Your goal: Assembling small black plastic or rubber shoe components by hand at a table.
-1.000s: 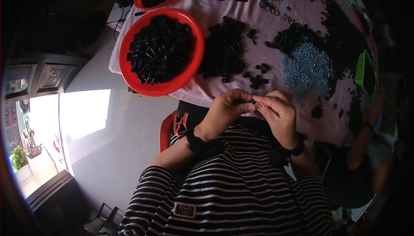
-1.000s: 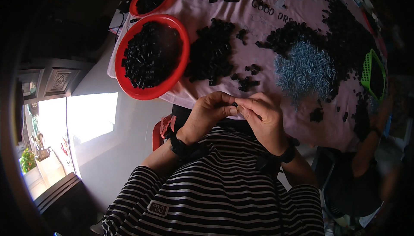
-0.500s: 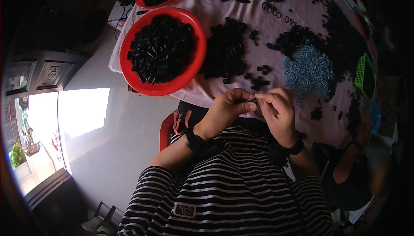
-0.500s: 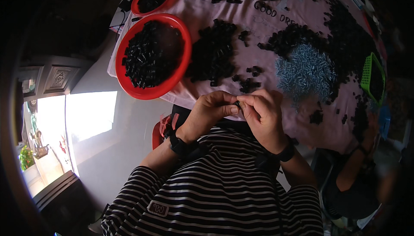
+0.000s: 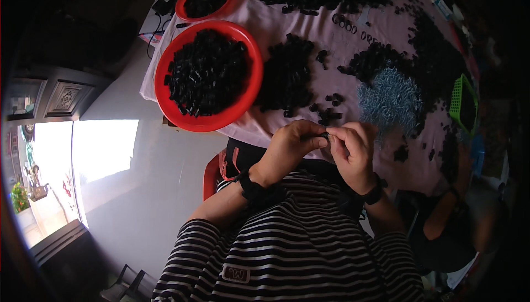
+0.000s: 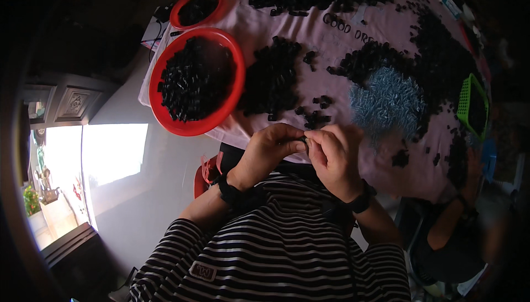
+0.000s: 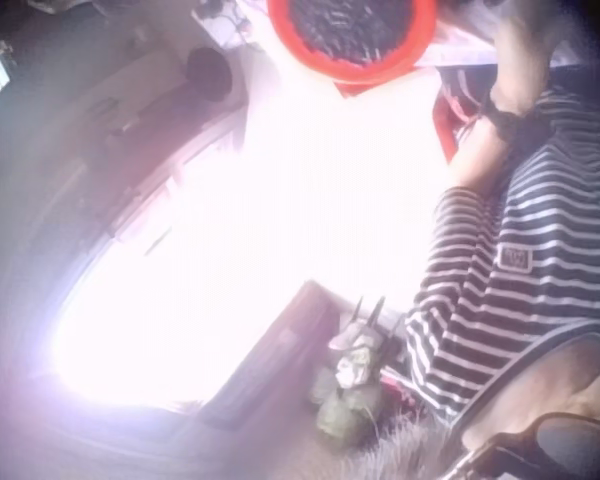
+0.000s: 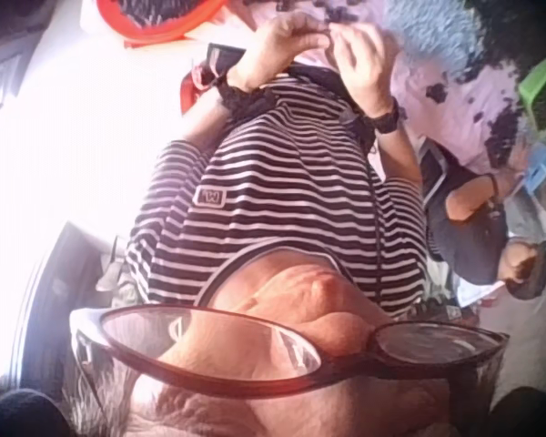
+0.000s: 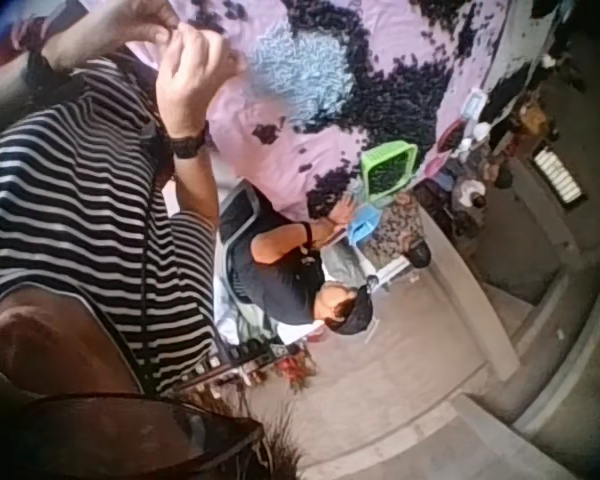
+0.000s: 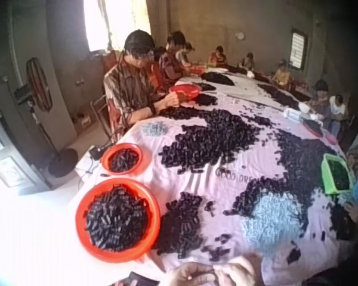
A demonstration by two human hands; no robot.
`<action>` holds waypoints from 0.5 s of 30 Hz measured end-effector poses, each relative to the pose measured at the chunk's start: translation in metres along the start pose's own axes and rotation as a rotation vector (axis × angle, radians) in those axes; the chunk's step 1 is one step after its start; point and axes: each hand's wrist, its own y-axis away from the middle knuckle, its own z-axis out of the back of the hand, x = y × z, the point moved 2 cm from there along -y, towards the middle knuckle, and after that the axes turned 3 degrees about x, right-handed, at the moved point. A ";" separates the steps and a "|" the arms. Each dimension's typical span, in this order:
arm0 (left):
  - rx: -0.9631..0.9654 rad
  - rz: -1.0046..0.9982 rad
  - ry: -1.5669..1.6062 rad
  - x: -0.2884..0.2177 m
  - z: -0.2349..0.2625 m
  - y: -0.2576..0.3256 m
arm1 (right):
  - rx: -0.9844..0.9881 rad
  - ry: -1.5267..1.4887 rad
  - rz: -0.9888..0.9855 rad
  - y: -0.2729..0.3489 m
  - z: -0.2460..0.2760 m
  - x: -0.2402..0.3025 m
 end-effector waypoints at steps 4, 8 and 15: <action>-0.020 -0.033 -0.023 -0.003 0.000 0.000 | -0.036 0.156 0.074 -0.004 0.001 0.002; -0.051 -0.124 -0.174 -0.004 -0.002 -0.001 | -0.029 0.214 0.108 -0.004 0.002 0.005; -0.041 -0.048 -0.014 0.007 -0.002 -0.003 | 0.033 -0.035 0.000 0.000 -0.001 -0.006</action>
